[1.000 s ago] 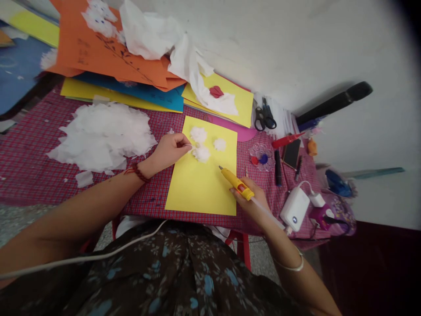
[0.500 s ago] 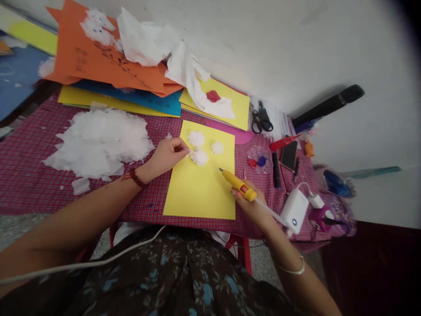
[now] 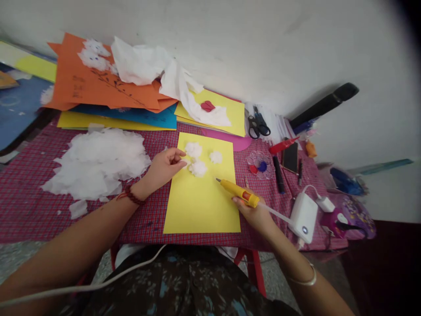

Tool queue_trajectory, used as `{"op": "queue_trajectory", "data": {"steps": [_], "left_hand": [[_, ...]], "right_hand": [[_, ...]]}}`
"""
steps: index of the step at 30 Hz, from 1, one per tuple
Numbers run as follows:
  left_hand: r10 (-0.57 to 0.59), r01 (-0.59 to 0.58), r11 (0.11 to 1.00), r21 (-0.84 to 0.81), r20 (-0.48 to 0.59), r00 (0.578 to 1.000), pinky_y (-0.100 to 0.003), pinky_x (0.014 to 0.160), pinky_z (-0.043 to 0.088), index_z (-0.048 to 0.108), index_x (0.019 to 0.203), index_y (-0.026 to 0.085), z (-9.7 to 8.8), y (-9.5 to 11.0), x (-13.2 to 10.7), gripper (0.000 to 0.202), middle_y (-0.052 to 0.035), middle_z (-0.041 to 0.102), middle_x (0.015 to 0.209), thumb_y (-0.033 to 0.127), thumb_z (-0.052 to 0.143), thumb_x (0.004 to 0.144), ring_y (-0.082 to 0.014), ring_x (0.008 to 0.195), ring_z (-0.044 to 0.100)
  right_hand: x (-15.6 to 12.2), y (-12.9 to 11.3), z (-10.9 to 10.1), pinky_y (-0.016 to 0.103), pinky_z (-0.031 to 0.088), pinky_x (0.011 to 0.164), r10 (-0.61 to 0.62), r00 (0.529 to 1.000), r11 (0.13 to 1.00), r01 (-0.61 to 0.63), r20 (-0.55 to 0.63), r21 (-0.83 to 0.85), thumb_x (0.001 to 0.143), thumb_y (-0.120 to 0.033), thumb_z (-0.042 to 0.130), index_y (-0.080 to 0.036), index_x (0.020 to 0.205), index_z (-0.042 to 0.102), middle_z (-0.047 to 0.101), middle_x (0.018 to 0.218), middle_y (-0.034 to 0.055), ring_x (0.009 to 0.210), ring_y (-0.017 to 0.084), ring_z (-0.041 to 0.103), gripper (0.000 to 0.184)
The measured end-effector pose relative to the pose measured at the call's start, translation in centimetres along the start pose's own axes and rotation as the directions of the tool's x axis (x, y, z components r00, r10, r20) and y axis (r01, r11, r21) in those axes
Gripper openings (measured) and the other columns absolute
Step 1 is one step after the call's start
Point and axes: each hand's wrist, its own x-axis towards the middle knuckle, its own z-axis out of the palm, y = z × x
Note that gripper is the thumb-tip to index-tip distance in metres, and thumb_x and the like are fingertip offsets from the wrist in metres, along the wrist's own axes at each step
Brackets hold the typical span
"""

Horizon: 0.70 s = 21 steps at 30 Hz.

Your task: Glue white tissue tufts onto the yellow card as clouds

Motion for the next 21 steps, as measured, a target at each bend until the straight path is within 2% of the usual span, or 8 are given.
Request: {"op": "queue_trajectory", "data": {"steps": [6,10,16,21], "left_hand": [[-0.029,0.022,0.993,0.119,0.059,0.998,-0.026,0.06,0.04,0.064,0.073,0.017,-0.35,0.65,-0.24,0.017,0.0004,0.062,0.068,0.034,0.062,0.078,-0.0131,0.065,0.054],[-0.002,-0.004,0.993,0.119,0.049,0.999,-0.025,0.06,0.039,0.062,0.072,0.018,-0.23,0.67,-0.2,0.016,0.0013,0.061,0.067,0.033,0.062,0.076,-0.0129,0.065,0.053],[0.047,-0.056,0.986,0.155,0.059,0.997,-0.027,0.063,0.039,0.06,0.073,0.018,-0.23,0.23,-0.05,0.016,0.0007,0.059,0.07,0.033,0.059,0.078,-0.0134,0.068,0.053],[0.031,-0.037,0.986,0.164,0.035,0.999,-0.027,0.061,0.039,0.059,0.074,0.018,-0.23,0.21,-0.02,0.016,0.0006,0.057,0.071,0.034,0.059,0.079,-0.0128,0.066,0.05]], "right_hand": [[-0.19,-0.73,-0.34,0.03,0.046,0.059,0.024,0.999,0.996,-0.027,0.042,0.081,0.082,-0.044,0.06,-0.02,0.084,0.063,0.064,0.075,0.0024,0.063,0.015,0.057,0.023],[-0.31,-0.97,-0.3,0.029,0.044,0.06,0.037,0.999,0.997,-0.039,0.024,0.059,0.081,-0.042,0.061,-0.019,0.081,0.061,0.064,0.075,0.0022,0.063,0.014,0.055,0.023],[-0.37,-0.5,-0.1,0.03,0.039,0.056,0.031,0.999,0.999,-0.031,-0.009,-0.017,0.081,-0.046,0.058,-0.02,0.071,0.056,0.058,0.065,0.0013,0.057,0.014,0.05,0.027],[-0.62,-0.17,-0.15,0.029,0.041,0.056,0.068,0.997,0.997,-0.067,-0.027,0.044,0.082,-0.046,0.058,-0.02,0.078,0.059,0.062,0.069,0.0021,0.059,0.015,0.053,0.026]]}}
